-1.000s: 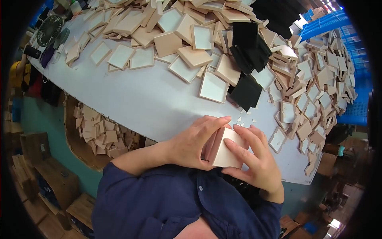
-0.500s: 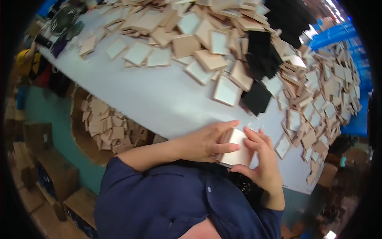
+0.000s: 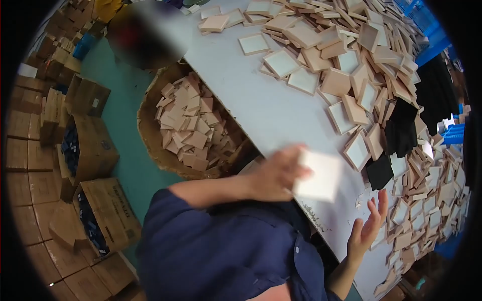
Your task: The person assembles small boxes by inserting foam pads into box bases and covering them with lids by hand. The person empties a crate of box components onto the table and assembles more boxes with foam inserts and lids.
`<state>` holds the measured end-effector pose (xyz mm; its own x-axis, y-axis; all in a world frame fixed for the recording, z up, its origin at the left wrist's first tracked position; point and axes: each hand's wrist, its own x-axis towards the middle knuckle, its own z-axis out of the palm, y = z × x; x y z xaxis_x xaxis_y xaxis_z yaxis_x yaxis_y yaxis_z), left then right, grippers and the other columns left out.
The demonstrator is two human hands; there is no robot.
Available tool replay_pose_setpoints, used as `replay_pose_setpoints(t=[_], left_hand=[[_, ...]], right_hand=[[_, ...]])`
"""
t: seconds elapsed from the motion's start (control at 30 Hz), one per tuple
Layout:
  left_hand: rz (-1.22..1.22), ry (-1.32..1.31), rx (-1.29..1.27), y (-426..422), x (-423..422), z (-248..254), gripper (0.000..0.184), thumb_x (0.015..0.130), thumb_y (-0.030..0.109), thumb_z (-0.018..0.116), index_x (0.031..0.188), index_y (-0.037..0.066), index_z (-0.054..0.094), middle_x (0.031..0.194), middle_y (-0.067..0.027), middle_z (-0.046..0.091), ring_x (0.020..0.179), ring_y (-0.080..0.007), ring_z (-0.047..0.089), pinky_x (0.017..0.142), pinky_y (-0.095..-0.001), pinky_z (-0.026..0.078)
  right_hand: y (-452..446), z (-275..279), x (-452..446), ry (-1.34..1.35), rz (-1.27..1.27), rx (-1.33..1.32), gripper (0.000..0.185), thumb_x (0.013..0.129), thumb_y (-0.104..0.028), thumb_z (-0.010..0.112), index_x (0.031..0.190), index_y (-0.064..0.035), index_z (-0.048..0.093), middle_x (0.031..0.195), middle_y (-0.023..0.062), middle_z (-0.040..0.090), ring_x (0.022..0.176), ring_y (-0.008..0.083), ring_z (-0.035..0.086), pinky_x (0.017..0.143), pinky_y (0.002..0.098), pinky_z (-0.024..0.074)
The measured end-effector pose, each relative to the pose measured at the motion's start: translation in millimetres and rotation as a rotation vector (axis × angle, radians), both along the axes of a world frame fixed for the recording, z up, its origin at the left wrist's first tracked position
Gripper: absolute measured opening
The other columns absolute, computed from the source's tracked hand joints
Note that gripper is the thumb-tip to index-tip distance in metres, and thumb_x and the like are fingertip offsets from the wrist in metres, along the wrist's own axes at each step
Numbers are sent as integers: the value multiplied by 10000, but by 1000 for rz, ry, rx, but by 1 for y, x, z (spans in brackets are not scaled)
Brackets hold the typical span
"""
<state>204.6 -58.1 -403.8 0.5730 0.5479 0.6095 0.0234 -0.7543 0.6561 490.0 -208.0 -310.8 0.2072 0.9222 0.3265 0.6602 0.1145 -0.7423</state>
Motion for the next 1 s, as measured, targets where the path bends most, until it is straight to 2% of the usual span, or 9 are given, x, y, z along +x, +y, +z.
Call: replay_pose_setpoints(t=[0.07,0.1,0.17,0.27,0.37,0.6,0.7,0.8,1.0], left_hand=[[359,227,8,14,-65,25,983,642,243,941,1436,96,380,1450,-203,367,1337,-405,452,1057,-541,410],[434,107,-363,19,-90,22,1067,658,219,932,1504,85,295,1478,-182,354,1372,-361,431,1125,-523,368],[805,263,-224,34,-139,41,1122,699,178,899,1574,75,205,1529,-195,311,1419,-359,385,1169,-487,361],[1158,546,-115,67,-220,45,1091,755,210,868,1606,153,188,1597,-244,232,1461,-413,335,1188,-524,339],[1281,872,-256,101,-237,47,935,784,259,843,1565,149,342,1631,-252,234,1490,-450,268,1208,-530,302],[604,554,42,190,-96,40,646,822,331,809,1383,90,599,1568,-212,421,1479,-449,299,1207,-533,280],[560,444,-53,210,-43,33,579,808,326,812,1302,79,635,1527,-198,468,1420,-429,370,1174,-542,306],[633,612,73,203,-9,27,489,795,314,811,1189,70,654,1468,-188,520,1342,-403,429,1122,-543,344],[719,366,294,158,6,44,437,751,243,843,1117,84,665,1424,-185,568,1303,-386,478,1101,-496,374]], right_hand=[[7,-4,8,-83,-51,25,387,953,-89,629,1334,-42,577,1589,248,374,1480,391,381,1186,528,338],[9,-8,14,-127,-105,13,402,935,-43,637,1332,-41,580,1583,241,387,1475,386,390,1186,515,341],[18,-6,22,-293,-194,-4,487,866,77,668,1330,-50,593,1553,221,433,1454,384,419,1182,478,355],[33,-14,34,-481,-245,0,506,884,19,709,1368,-72,591,1546,210,432,1469,409,385,1194,482,336],[42,-16,39,-496,-242,-64,529,892,-7,723,1397,-77,579,1561,201,416,1491,411,345,1201,497,327],[46,-27,52,-447,-313,-165,482,897,-77,732,1360,-54,602,1525,190,472,1435,399,412,1166,482,371],[47,-29,57,-415,-295,-151,450,879,-79,748,1312,-39,633,1464,192,532,1369,398,471,1125,470,409],[45,-25,62,-399,-294,-85,446,822,-60,795,1247,-32,660,1385,179,582,1258,373,533,1061,449,454],[51,-25,64,-135,-413,-39,428,808,0,793,1215,-37,667,1155,123,609,1089,288,573,929,369,493]])
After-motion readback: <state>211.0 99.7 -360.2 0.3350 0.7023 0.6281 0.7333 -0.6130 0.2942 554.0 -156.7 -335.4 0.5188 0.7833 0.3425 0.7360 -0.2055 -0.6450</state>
